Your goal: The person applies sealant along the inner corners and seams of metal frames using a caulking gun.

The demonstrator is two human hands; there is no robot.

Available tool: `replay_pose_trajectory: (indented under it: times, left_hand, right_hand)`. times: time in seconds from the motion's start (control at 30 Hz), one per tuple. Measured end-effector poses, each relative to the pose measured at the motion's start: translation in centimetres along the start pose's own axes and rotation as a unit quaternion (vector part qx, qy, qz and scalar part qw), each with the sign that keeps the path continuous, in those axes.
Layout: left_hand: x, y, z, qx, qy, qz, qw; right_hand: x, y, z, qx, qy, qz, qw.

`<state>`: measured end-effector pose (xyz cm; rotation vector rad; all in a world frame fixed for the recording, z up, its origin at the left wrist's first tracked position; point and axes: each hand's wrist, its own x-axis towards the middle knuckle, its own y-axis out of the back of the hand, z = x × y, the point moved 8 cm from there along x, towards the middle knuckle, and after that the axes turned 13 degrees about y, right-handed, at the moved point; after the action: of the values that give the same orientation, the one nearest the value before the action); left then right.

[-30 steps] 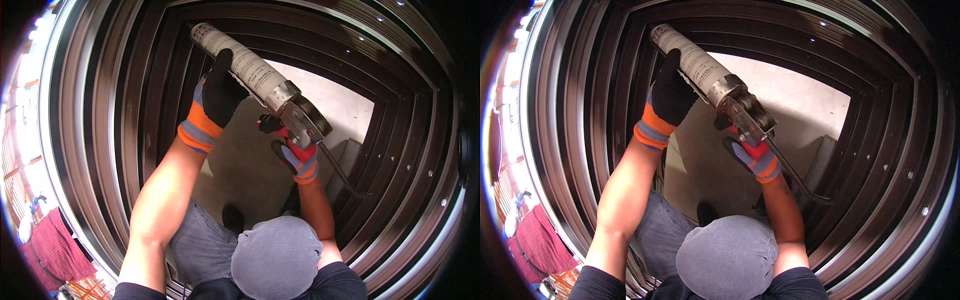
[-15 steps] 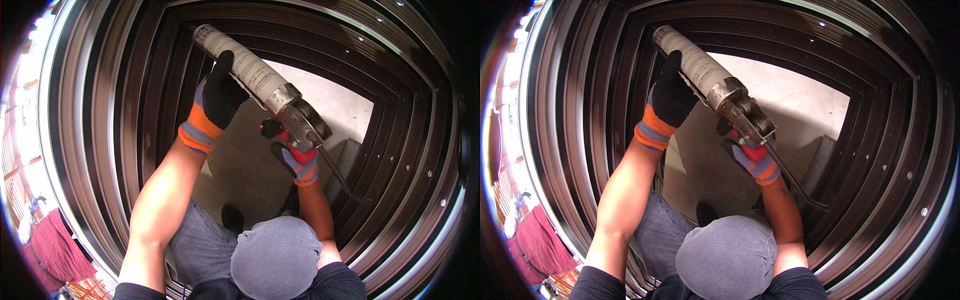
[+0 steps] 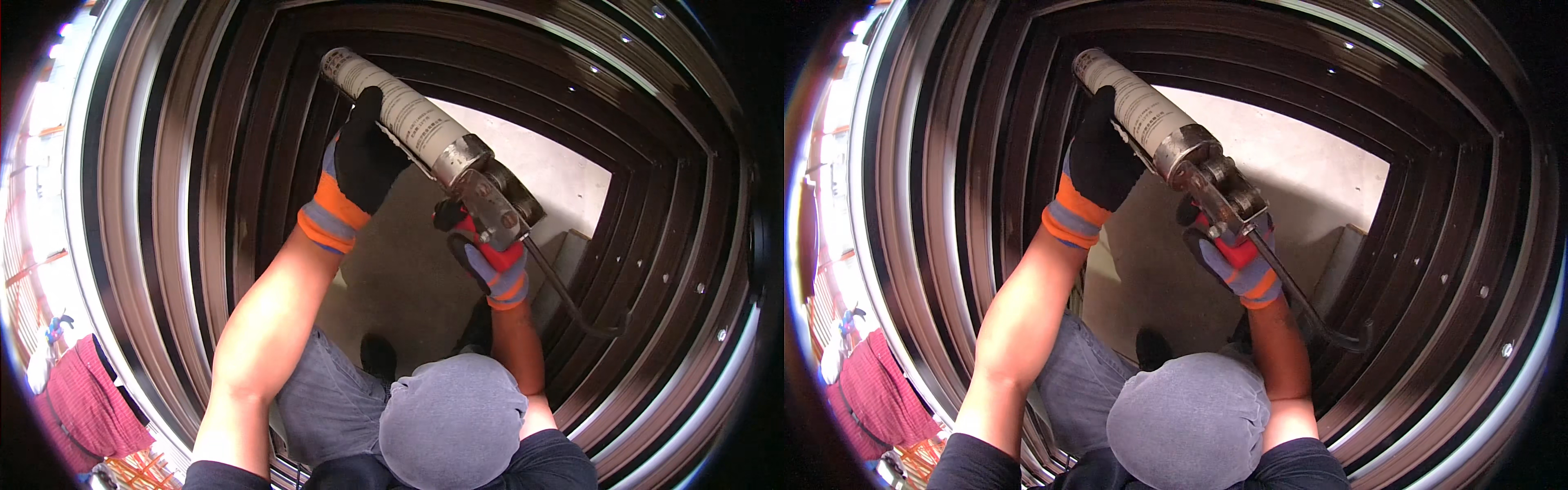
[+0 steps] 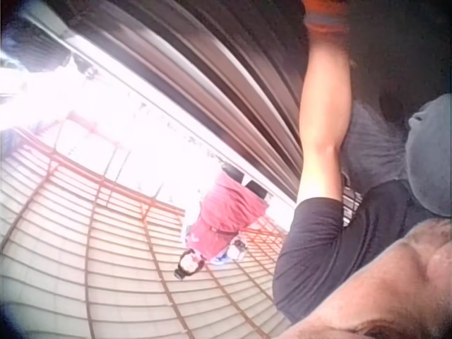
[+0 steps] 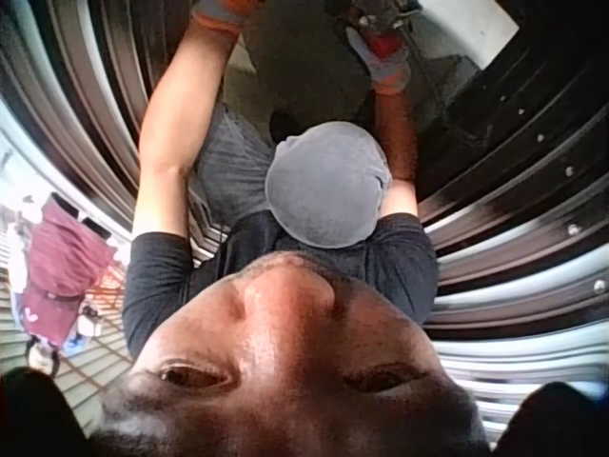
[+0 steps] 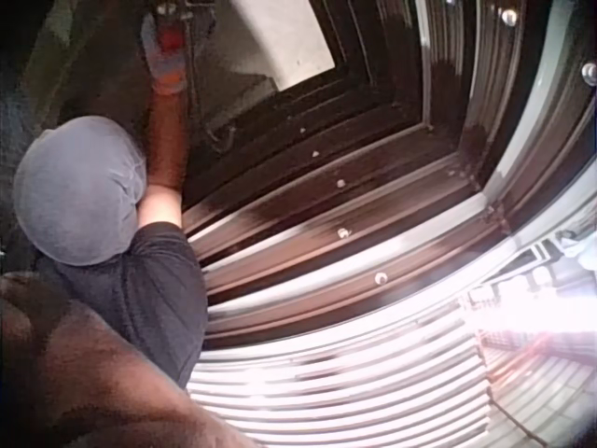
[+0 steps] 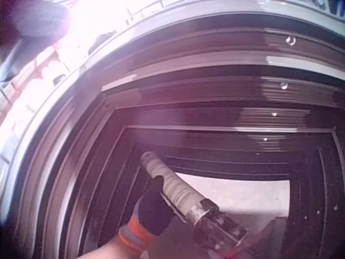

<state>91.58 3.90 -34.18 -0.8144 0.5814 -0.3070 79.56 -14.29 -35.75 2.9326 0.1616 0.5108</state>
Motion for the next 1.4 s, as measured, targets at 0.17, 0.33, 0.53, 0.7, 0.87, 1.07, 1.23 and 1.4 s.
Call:
replay_pose_trajectory:
  times: [0.17, 0.33, 0.53, 0.7, 0.87, 1.07, 1.23, 1.4]
  left_hand:
    - [-0.4, 0.1, -0.5, 0.003, -0.009, 0.028, 1.0]
    - [-1.1, -1.3, -0.3, -0.03, -0.035, 0.098, 0.994]
    - [-1.7, -1.0, 0.7, 0.042, -0.115, 0.095, 0.988]
    - [-0.5, -1.0, -1.0, -0.122, 0.047, -0.084, 0.988]
    - [0.1, -2.4, -4.6, -0.041, 0.069, -0.044, 0.996]
    - [0.8, -0.6, -4.8, 0.108, 0.043, 0.017, 0.993]
    - [1.2, 1.9, -4.3, 0.026, 0.087, 0.107, 0.99]
    - [1.1, 2.2, -2.8, 0.031, 0.07, 0.085, 0.993]
  right_hand:
    - [0.0, 0.2, -0.5, -0.072, 0.061, -0.028, 0.995]
    - [0.1, 1.1, -1.5, -0.059, 0.061, -0.008, 0.996]
    - [-0.2, 0.6, -2.0, -0.11, 0.066, -0.047, 0.991]
    - [-1.9, 1.1, -1.1, -0.069, 0.093, -0.028, 0.993]
    - [-6.3, 4.7, 3.0, -0.041, 0.117, 0.0, 0.992]
    - [-4.7, 3.3, 3.0, -0.115, 0.065, -0.042, 0.99]
    - [-4.8, -0.2, 5.4, -0.011, -0.053, -0.036, 0.998]
    - [-3.8, -1.4, 5.3, 0.124, -0.128, 0.014, 0.984]
